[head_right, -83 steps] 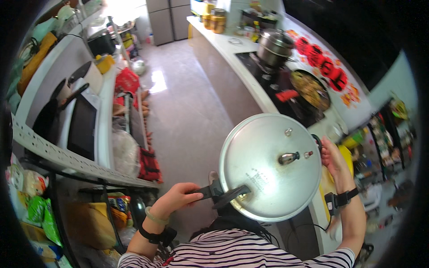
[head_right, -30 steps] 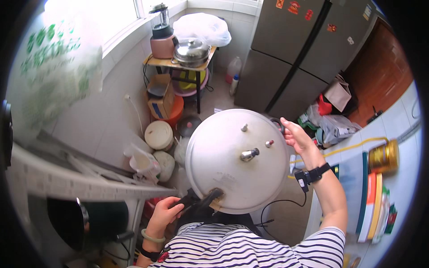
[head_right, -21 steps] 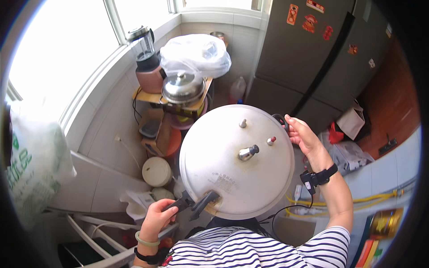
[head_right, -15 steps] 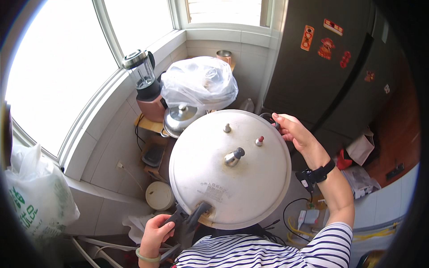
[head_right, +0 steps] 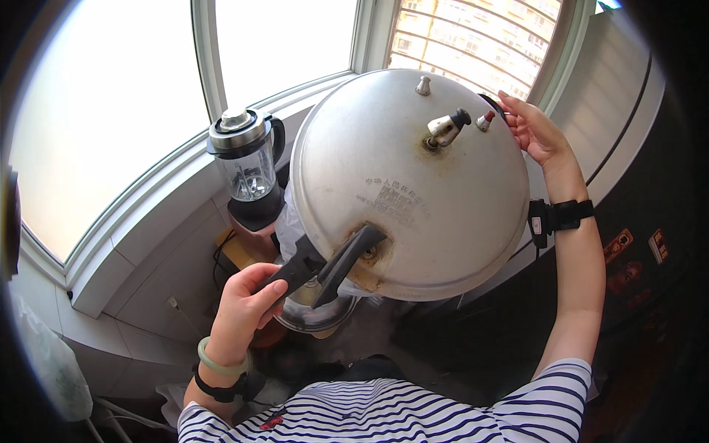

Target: The person fits a rubber gasket into a pressure cooker lid, secures the lid onto a pot, and carries it to a balcony area; they then return to the kitchen to wash their hands and stir food in a pan using a ladle.

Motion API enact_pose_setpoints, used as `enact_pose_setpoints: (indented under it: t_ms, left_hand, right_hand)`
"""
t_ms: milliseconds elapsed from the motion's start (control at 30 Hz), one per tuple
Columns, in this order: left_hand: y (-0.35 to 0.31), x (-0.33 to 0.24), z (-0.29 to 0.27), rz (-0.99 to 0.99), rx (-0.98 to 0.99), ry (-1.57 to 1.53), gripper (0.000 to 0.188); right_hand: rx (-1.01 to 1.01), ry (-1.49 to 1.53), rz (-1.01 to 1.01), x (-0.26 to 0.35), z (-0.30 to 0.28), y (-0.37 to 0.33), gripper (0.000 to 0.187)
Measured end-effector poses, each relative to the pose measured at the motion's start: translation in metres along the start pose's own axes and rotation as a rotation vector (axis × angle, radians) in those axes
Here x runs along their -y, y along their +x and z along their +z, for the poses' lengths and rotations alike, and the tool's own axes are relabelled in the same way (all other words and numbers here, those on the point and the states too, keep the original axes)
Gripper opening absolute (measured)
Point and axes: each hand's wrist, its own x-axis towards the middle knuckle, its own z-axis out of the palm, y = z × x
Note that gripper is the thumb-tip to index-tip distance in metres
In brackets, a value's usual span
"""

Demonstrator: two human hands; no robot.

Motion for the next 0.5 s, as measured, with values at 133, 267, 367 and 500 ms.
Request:
enact_pose_setpoints:
  t_ms: [133,267,367,500]
  left_hand:
    - [0.105,-0.028,0.018,0.055,0.004,0.045,0.021]
    - [0.202,-0.04,0.035,0.051,-0.007,0.105,0.023]
    - [0.272,-0.038,0.044,0.032,-0.035,0.097,0.025]
    - [0.361,-0.029,0.039,-0.008,-0.1,0.101,0.023]
  right_hand:
    - [-0.089,0.073,-0.06,0.006,-0.016,0.099,0.05]
    - [-0.032,-0.011,0.011,-0.007,-0.059,0.218,0.048]
    - [0.002,-0.004,0.046,-0.031,-0.083,0.313,0.057]
    - [0.079,-0.005,0.027,-0.069,-0.08,0.411,0.059]
